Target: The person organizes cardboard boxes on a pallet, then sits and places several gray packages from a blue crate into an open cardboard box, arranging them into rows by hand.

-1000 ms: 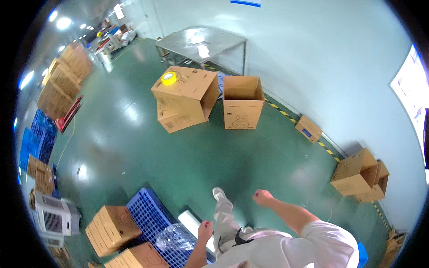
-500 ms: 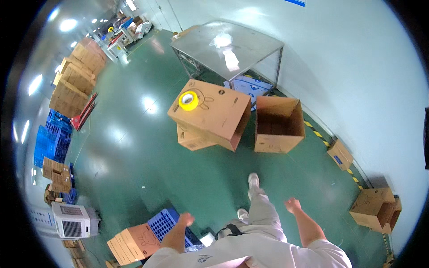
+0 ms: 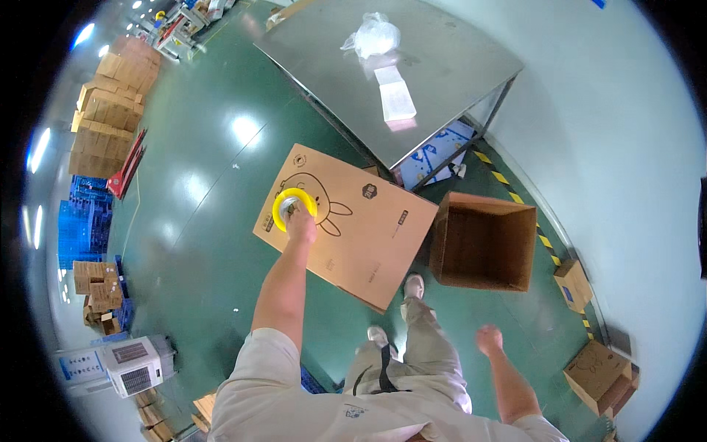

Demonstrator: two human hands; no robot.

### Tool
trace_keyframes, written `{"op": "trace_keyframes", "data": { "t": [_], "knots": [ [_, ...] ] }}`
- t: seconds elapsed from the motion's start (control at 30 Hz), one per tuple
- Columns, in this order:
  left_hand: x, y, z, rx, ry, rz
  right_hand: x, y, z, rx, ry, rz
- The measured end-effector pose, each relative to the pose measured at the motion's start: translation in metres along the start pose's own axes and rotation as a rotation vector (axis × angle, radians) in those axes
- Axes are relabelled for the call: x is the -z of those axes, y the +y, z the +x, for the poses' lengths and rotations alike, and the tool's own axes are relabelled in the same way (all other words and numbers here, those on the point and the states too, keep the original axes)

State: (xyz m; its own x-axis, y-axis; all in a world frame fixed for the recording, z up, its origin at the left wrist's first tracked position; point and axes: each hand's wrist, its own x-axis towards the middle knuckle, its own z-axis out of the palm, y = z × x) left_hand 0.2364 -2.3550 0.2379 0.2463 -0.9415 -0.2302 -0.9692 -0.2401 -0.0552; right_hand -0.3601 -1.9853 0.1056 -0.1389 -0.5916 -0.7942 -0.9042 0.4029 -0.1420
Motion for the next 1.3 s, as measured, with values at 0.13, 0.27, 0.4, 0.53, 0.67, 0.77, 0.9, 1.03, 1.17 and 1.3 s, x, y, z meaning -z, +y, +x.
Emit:
{"op": "trace_keyframes", "data": {
  "t": [0.13,0.27,0.4,0.53,0.67,0.77,0.9,1.03,1.17,1.3],
  "knots": [
    [0.018,-0.007,0.023,-0.007,0.167,-0.158,0.098,-0.085,0.025,-0.022,0.345,0.289],
    [0.074,0.004,0.078,-0.085,0.341,-0.205,0.141,-0.145,0.059,0.032,0.331,0.154],
    [0.153,0.058,0.166,-0.325,0.568,-0.061,0.129,-0.183,0.073,0.113,0.087,-0.030],
    [0.187,0.101,0.238,-0.317,0.568,0.003,0.085,-0.213,0.089,0.085,-0.015,-0.049],
    [0.151,0.105,0.247,-0.269,0.390,-0.089,0.050,-0.236,0.110,-0.092,0.010,0.023],
    [0.097,0.030,0.228,-0.260,0.274,-0.118,0.047,-0.245,0.109,-0.194,-0.042,0.007],
    [0.033,-0.105,0.194,-0.060,0.166,-0.237,0.027,-0.267,0.092,-0.363,0.171,0.020],
    [-0.014,-0.248,0.141,0.072,-0.028,-0.441,-0.016,-0.303,0.027,-0.501,0.268,0.128],
    [-0.036,-0.326,0.046,0.062,-0.302,-0.354,-0.068,-0.335,-0.061,-0.614,0.284,0.217],
    [-0.064,-0.436,-0.063,-0.070,-0.713,-0.187,-0.110,-0.367,-0.119,-0.674,0.248,0.256]
  ]
}}
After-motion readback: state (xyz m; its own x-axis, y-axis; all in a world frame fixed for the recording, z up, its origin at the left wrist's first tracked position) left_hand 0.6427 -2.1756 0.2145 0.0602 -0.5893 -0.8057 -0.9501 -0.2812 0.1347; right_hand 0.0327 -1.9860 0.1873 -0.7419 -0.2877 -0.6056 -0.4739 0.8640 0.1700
